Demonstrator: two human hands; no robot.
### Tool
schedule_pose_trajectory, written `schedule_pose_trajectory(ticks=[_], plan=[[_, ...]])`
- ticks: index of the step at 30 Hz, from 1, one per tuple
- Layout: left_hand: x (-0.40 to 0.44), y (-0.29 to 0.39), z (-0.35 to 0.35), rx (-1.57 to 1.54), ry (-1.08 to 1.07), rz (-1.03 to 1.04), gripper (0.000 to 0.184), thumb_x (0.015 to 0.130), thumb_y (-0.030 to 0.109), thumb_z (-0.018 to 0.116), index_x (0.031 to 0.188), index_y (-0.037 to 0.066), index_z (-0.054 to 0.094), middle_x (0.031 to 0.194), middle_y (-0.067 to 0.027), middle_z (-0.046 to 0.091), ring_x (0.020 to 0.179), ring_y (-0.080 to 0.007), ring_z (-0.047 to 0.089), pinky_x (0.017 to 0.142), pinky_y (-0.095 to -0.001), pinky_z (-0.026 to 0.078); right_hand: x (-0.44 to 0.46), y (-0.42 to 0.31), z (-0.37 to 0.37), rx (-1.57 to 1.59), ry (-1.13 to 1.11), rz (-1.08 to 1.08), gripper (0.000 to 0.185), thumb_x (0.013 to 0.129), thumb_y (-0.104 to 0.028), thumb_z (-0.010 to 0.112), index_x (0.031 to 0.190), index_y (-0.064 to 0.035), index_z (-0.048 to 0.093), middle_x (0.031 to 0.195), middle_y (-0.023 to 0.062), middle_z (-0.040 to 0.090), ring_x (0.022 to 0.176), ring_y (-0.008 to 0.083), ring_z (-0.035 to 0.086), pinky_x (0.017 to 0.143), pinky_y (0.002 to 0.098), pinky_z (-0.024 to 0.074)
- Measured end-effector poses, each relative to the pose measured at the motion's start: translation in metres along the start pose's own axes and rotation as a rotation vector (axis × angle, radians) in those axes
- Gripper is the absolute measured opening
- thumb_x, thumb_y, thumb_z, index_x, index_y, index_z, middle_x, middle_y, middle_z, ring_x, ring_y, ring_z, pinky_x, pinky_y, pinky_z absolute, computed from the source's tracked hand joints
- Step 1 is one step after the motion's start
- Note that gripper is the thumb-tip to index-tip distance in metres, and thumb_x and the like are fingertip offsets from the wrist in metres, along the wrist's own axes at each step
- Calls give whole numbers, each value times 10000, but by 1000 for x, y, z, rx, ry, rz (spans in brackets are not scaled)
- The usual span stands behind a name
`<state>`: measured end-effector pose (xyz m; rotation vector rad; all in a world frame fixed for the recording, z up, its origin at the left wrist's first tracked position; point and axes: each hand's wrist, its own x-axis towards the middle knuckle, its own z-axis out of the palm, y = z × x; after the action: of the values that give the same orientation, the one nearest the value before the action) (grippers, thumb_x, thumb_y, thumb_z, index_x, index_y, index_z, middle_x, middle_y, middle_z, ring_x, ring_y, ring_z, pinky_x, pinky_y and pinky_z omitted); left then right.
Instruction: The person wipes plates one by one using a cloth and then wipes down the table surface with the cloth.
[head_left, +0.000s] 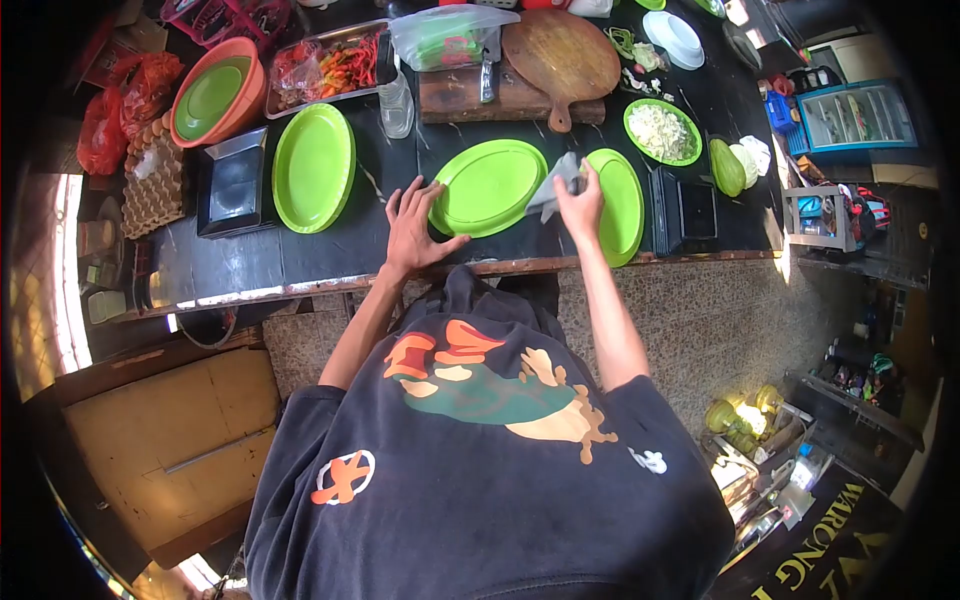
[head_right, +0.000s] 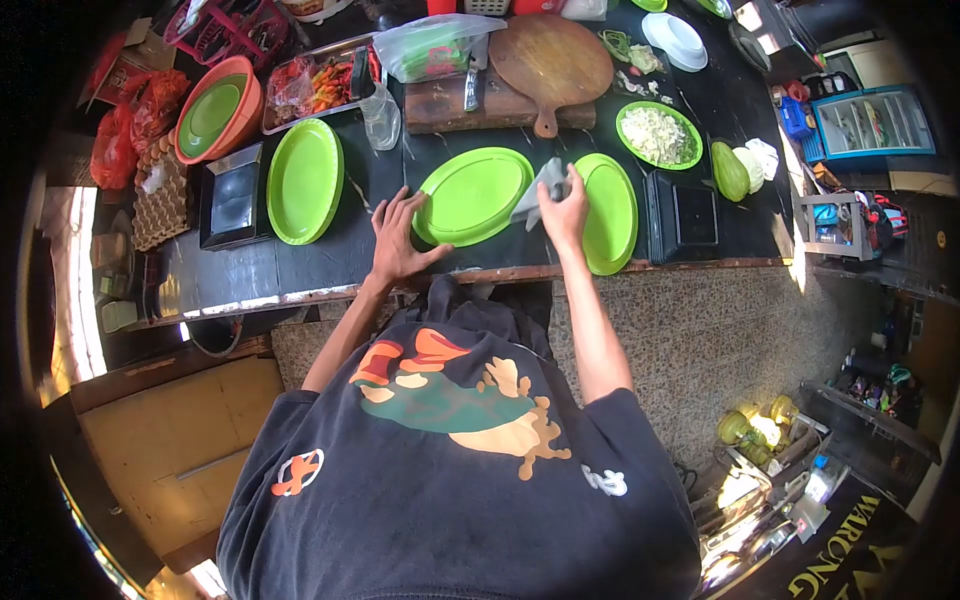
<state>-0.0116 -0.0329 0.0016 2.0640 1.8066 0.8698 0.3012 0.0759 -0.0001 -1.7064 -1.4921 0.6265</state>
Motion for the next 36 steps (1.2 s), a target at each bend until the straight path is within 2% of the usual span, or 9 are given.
schedule_pose_trajectory(ticks=[3,6,9,11,13,15,20,26,36], plan=[[-1,-4,-2,21,-60,94,913,767,583,870,1482,98,573,1478,-93,619,1522,-333,433,1261,-568,214,13,2,16,-60,56,-123,640,874,-256,831,1376,71,605,1242,271,701,1166,403,689,1021,465,539],[-2,-1,-2,-3,-74,52,874,773,547,887,1466,107,587,1474,-81,624,1510,-345,440,1260,-559,224,-10,-19,25,-168,-27,44,572,898,-237,777,1353,63,605,1270,281,671,1207,437,645,1074,502,499],[0,-1,-5,18,-68,55,852,774,530,892,1457,115,597,1454,-66,638,1481,-341,464,1235,-550,254,-60,-35,24,-137,-52,-100,564,900,-268,793,1320,26,557,1211,308,693,1094,448,712,951,518,564],[2,2,-2,9,-43,46,845,756,513,911,1436,112,609,1425,-76,652,1451,-332,490,1205,-536,285,-96,-64,18,-69,-277,60,528,896,-239,799,1284,-4,529,1167,323,690,1072,457,716,919,518,571],[4,5,2,-8,-21,37,834,745,504,923,1414,108,621,1399,-89,662,1427,-327,511,1181,-524,307,-115,-52,35,-15,-211,-338,509,858,-185,838,1246,-20,553,1029,260,726,968,471,744,833,482,598],[3,3,2,-12,1,10,821,744,506,926,1397,106,631,1379,-104,670,1418,-325,522,1178,-518,313,-103,-53,30,100,-364,-250,512,824,-189,838,1243,-8,605,1083,245,718,1017,448,733,895,494,582],[3,6,-8,-22,-67,67,816,759,560,897,1360,85,618,1349,-107,597,1385,-332,485,1173,-535,276,-41,-24,7,338,-196,138,449,864,-205,836,1220,32,698,1068,166,783,974,223,758,863,367,596],[1,2,12,-26,-161,124,989,797,529,876,1583,81,476,1690,-162,425,1594,-355,333,1257,-552,230,19,0,14,-52,-17,143,555,856,-272,847,1265,36,633,1149,248,751,1084,386,741,940,454,577],[4,9,10,-7,-165,65,984,799,546,877,1578,91,486,1680,-156,449,1578,-333,377,1251,-525,255,-103,-61,34,-156,-149,-36,537,862,-162,789,1241,-2,444,1143,286,612,1010,511,687,853,582,573]])
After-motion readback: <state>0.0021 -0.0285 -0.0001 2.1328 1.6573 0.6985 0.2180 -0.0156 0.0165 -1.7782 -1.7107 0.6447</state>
